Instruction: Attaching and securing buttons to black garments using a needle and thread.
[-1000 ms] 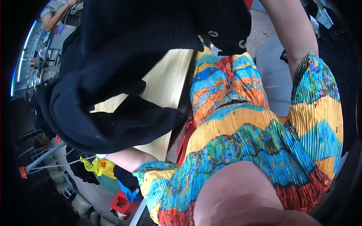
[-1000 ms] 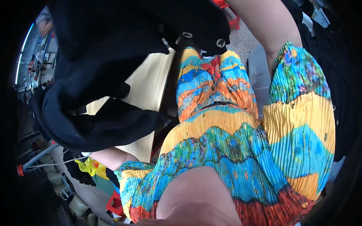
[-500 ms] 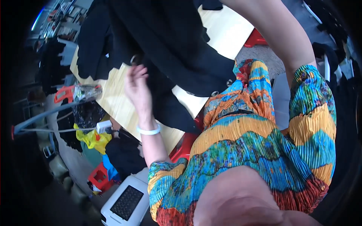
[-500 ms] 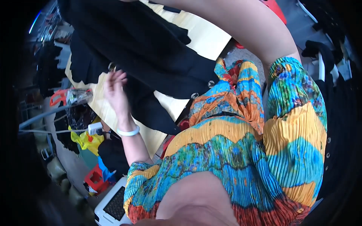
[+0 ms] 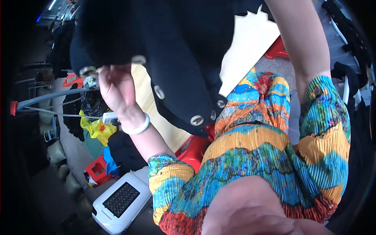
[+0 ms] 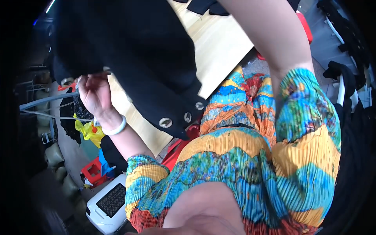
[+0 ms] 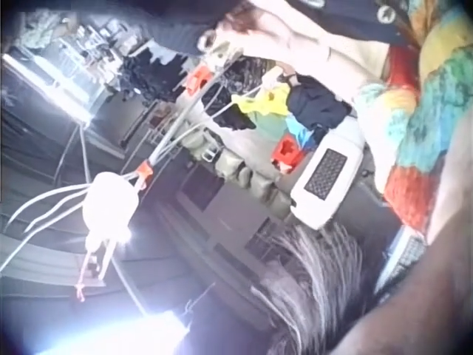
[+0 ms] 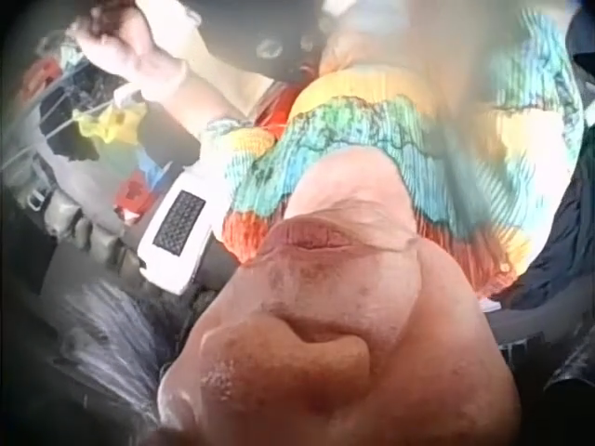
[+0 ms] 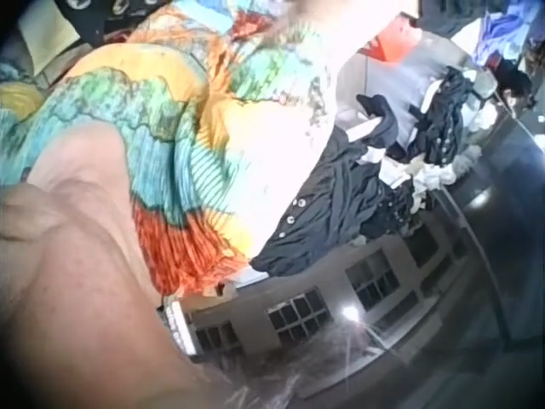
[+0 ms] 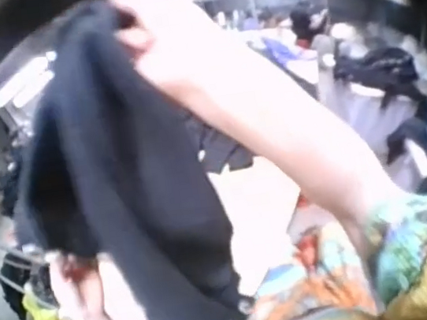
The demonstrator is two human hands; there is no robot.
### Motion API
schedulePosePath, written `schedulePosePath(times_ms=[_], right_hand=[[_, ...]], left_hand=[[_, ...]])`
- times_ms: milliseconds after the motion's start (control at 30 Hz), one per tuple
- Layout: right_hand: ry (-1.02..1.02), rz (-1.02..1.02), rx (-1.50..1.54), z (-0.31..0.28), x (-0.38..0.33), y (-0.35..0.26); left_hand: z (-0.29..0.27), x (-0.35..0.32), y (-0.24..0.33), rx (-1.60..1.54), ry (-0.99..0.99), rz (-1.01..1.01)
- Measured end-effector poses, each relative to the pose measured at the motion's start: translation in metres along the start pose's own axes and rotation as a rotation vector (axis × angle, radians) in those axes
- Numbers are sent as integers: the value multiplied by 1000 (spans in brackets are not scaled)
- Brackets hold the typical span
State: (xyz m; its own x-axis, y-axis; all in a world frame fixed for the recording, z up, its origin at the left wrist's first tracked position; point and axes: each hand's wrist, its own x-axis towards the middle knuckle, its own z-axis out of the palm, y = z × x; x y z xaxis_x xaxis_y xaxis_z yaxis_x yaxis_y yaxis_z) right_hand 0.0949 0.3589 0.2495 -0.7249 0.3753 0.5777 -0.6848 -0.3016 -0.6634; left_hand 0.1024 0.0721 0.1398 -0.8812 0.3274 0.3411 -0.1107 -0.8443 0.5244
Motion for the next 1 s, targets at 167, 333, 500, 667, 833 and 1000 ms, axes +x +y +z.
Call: schedulePosePath(times_ms=[167,333,500,667,833,1000], right_hand=[[179,721,30,-102,-40,56],[616,1083,113,-138,-111,83],[401,1047,106,-132,-108,64],[449,983,-205,-102,-110,35],[200,834,-119,-123,-111,21],[-180,535,-1109,-163,-115,18]], left_hand=[[-9,-31,-67,-41,305,-377],[-29,-44,-119,132,383,-751],[-12,-32,-127,788,364,-763],[17,-23,-154,1756,40,-462],[4,-28,-119,629,384,-462],[48,-41,-75,250,337,-449]])
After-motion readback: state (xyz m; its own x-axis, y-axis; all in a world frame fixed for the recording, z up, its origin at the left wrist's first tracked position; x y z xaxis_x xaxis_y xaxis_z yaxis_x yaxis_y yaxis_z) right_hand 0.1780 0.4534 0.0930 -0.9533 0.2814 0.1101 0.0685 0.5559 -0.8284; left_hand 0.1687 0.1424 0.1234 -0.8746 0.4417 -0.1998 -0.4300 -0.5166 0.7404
